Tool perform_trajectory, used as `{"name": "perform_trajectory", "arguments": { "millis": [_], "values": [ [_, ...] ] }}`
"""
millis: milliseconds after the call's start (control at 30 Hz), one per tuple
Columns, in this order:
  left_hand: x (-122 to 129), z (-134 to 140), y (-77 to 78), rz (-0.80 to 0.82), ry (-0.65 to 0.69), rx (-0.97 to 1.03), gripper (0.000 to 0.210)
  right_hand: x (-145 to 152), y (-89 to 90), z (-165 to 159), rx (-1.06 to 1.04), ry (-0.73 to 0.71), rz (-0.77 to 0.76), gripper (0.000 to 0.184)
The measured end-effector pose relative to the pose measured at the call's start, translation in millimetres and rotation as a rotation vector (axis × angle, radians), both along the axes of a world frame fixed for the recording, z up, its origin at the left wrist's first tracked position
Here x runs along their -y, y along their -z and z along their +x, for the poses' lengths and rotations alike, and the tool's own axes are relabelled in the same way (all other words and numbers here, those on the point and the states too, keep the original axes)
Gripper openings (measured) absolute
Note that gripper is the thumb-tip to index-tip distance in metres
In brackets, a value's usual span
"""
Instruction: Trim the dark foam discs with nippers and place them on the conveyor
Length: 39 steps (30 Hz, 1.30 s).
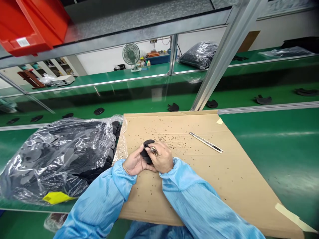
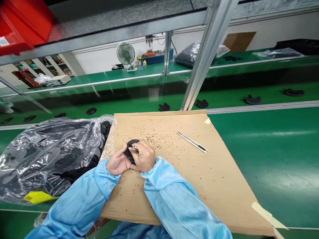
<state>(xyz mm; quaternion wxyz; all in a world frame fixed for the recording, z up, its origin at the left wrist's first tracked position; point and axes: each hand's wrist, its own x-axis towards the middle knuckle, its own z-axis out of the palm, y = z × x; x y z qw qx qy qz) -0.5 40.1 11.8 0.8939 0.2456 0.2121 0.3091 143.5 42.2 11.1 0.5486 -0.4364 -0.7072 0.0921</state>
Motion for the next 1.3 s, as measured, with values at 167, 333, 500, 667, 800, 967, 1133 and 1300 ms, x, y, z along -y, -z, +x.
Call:
{"name": "perform_trajectory", "arguments": {
  "millis": [167,333,500,667,800,967,1133,1300],
  "values": [
    [-0.7,0.5,3.0,-0.008,0.003,-0.036,0.048,0.0,1.1,0.3,0.013,-0.016,-0.01,0.011],
    [-2.6,0.1,5.4,0.01,0.005,-0.033,0.048,-0.4,2.2,1.0,-0.001,-0.037,-0.036,0.008],
    [-4.1,-0.7,7.1,0.003,0.006,-0.036,0.048,0.1,1.8,2.0,-0.004,-0.051,-0.052,0.009],
    [-4.3,-0.8,6.7,0.0,0.008,-0.028,0.047,0.7,0.9,2.9,-0.012,-0.066,-0.044,0.009],
    [-4.3,-0.9,7.0,0.001,0.005,-0.024,0.047,0.6,1.4,3.1,-0.015,-0.074,-0.027,0.008],
    [-4.4,-1.1,8.0,0.002,0.004,-0.024,0.047,0.6,1.6,3.4,-0.025,-0.093,-0.023,0.008],
    [-3.7,-0.6,6.2,0.013,-0.003,-0.034,0.046,0.5,1.1,4.1,-0.03,-0.109,-0.019,0.008],
    [-3.5,-0.9,6.6,0.018,-0.012,-0.045,0.046,0.2,1.8,5.0,-0.015,-0.123,-0.014,0.008]
  ]
}}
